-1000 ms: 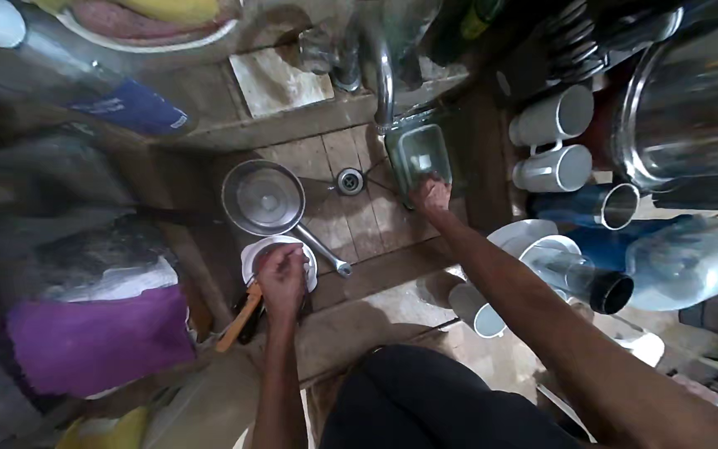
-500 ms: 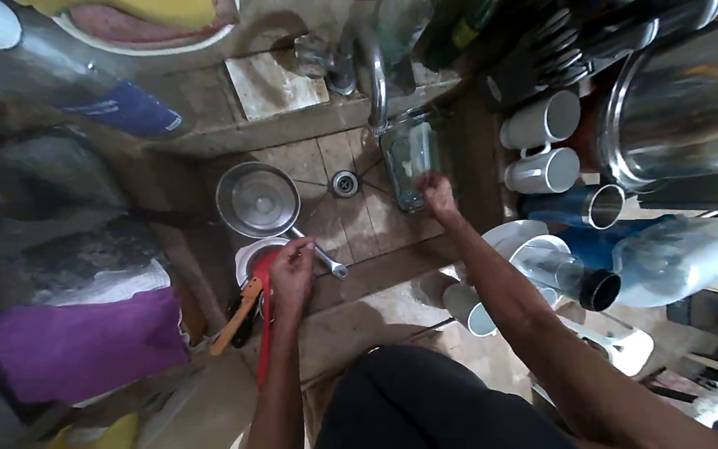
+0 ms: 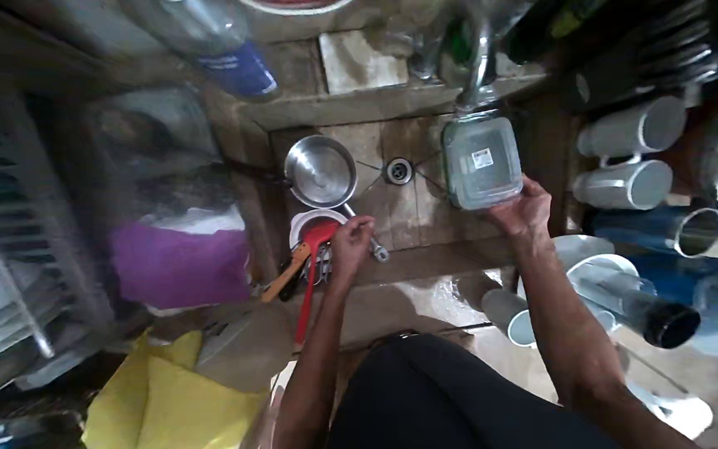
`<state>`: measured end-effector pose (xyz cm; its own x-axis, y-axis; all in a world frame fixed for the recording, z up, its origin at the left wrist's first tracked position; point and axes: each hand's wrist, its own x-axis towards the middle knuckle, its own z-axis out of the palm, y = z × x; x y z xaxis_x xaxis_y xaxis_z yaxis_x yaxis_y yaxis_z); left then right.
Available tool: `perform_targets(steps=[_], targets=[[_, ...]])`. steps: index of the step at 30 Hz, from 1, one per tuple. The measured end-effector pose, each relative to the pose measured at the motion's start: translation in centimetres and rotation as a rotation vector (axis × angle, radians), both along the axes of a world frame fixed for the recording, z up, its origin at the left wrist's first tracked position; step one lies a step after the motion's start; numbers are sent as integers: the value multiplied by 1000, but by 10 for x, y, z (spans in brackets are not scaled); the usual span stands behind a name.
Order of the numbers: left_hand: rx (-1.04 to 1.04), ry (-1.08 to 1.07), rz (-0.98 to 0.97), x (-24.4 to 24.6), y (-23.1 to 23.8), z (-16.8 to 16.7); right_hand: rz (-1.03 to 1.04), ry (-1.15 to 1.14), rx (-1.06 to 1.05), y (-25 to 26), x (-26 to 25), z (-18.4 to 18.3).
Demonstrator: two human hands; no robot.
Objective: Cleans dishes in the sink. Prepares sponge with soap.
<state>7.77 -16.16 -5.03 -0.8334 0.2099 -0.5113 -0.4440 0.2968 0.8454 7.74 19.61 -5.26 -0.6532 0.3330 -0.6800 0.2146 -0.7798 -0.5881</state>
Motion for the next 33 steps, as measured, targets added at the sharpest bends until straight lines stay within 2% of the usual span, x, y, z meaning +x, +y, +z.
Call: perform_targets(steps=[3,6,10,12,13,15,17,21,24,28,30,33], targets=[[-24,-28,78,-2,2,-6,31,-59,-59,-37,-11,2],[-8,-67,149,-5,-9,-7,198,-80,99,-84,-28,2],[-1,-95,184,-7,-21,7,866,102,674,-132,-43,35],[23,-75,225,-6,-25,10,1174,335,969,-168,-61,64],[25,-58,237,-6,-28,11,1259,504,1111,-190,-72,73],[16,-26,252,-4,-30,12,1259,901,1374,-235,-101,73],[21,-13,261,-3,-33,14,1241,1123,1546,-283,-137,68],[76,33,297,5,-39,15,1331,1219,1713,-364,-201,55],[94,47,332,9,-43,11,1335,1248,1789,-399,-229,35],[43,2,333,10,-48,10,1314,1112,1833,-409,-231,33],[-4,-10,316,10,-56,13,1203,1079,1788,-400,-213,42],[-17,-37,256,11,-47,12,989,958,1713,-332,-162,47]])
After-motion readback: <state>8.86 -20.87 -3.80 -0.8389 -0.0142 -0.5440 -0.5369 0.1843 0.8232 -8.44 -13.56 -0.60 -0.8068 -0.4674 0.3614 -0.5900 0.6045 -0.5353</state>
